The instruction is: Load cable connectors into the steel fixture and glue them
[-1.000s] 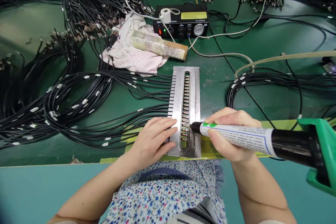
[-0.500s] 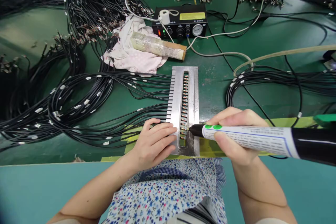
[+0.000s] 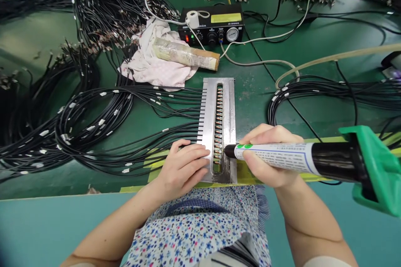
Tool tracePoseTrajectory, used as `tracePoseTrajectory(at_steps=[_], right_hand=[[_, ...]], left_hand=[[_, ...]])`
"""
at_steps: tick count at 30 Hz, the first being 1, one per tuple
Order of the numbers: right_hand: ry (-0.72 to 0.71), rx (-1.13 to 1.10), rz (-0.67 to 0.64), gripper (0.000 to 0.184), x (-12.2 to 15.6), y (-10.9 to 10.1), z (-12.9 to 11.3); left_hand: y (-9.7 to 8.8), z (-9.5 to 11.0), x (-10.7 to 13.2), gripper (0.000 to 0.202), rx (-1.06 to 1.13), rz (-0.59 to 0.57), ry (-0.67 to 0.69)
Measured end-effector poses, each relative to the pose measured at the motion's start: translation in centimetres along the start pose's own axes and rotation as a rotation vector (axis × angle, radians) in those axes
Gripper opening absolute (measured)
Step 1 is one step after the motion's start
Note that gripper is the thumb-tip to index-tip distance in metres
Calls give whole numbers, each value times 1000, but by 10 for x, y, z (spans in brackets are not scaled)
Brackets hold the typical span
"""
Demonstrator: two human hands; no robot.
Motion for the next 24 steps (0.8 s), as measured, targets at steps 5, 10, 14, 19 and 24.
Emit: tracePoseTrajectory(at_steps=[5, 10, 14, 19, 24], right_hand=[[28, -14, 5, 24, 2, 0, 0], [20, -16, -2, 24, 2, -1, 0], [11, -12, -7, 26, 3, -2, 0], [-6, -49, -18, 29, 2, -3, 0], [12, -61, -20, 30, 2, -2, -1]], left_hand=[[0, 0, 0, 9, 4, 8, -1], [-1, 0, -1, 9, 6, 11, -7], [0, 0, -1, 9, 14, 18, -9], [-1, -1, -1, 10, 12, 12, -10], [-2, -1, -2, 9, 9, 16, -12]])
Point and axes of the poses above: each hand's wrist, its own x-axis away from the middle knuckle, its own y-axis out of the palm, z = x × y, the point moved 1 cm from there along -x, towards the middle knuckle, and after that the axes turned 11 degrees about -x, right-handed, at the moved point
